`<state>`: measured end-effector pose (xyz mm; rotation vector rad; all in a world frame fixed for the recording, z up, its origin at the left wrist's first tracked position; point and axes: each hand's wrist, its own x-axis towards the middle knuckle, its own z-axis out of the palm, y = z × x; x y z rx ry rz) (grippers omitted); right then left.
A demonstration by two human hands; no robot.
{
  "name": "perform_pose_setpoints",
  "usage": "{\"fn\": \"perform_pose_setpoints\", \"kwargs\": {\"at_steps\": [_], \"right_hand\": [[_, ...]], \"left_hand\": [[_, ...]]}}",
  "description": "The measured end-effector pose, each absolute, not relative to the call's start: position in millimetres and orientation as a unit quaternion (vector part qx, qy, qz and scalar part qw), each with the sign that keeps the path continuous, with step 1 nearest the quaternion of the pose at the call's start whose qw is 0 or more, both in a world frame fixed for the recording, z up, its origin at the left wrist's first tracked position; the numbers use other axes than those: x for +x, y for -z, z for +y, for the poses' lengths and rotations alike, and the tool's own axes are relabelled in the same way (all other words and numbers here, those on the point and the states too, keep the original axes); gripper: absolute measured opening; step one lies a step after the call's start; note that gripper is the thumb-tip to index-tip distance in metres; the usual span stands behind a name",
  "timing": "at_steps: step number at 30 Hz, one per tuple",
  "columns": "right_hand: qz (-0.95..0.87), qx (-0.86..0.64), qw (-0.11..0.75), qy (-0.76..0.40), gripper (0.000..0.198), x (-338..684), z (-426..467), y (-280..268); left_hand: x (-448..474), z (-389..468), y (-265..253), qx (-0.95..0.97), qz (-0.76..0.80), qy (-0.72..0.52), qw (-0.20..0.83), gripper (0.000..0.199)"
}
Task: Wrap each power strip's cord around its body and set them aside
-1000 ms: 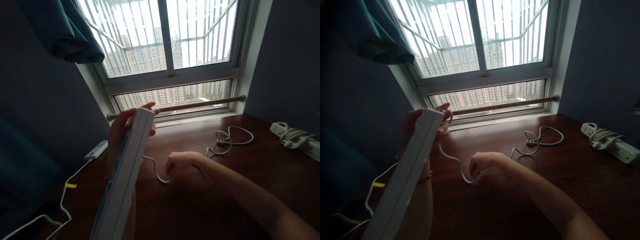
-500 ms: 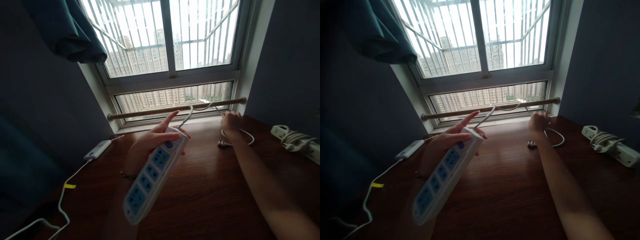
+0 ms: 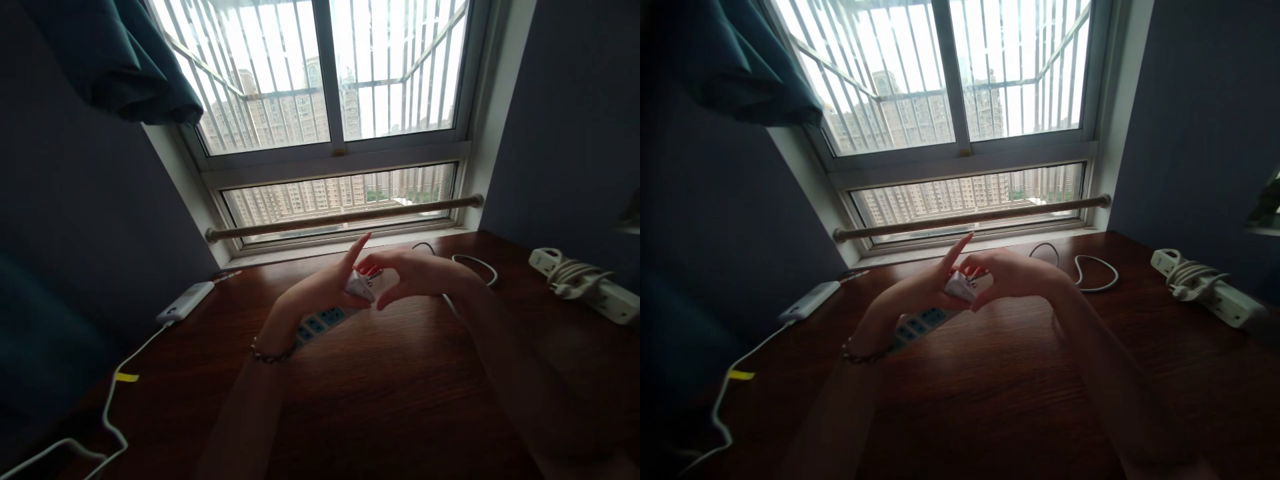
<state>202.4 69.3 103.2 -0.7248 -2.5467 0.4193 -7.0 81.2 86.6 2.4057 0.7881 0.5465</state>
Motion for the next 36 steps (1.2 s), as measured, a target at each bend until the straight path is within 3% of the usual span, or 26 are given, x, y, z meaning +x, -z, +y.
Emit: {"fn": "perform_pose_setpoints", "kwargs": {"at_steps": [5, 12, 20, 23, 29, 33, 36], "right_hand": [[-0.919, -0.273, 0.232, -0.167, 0.052, 181, 68, -93], [-0.929, -0.241, 0.275, -0.050, 0.068, 176, 65, -89], [-0.917, -0.197, 0.347, -0.007, 0.059, 174, 72, -82], [-0.893, -0.216, 0.395, 0.003, 0.056, 173, 71, -83], [-0.706, -0.395, 0.587, -0.021, 0.049, 161, 75, -81], [-0.585, -0.467, 0.663, -0.034, 0.048, 158, 81, -77], [-0.540, -0.475, 0.692, -0.059, 0.046, 157, 79, -76]], "left_hand": [[-22, 78, -96, 0.871, 0.288, -0.183, 0.354, 0.118], [-33, 71, -105, 0.814, 0.262, -0.224, 0.467, 0.128], [-28, 72, -102, 0.806, 0.253, -0.250, 0.473, 0.131], [-35, 78, -99, 0.840, 0.270, -0.299, 0.364, 0.120], [-25, 61, -103, 0.870, 0.376, -0.316, -0.037, 0.128], [37, 45, -72, 0.730, 0.532, -0.393, -0.174, 0.109], [79, 53, -19, 0.698, 0.500, -0.458, -0.230, 0.094]]}}
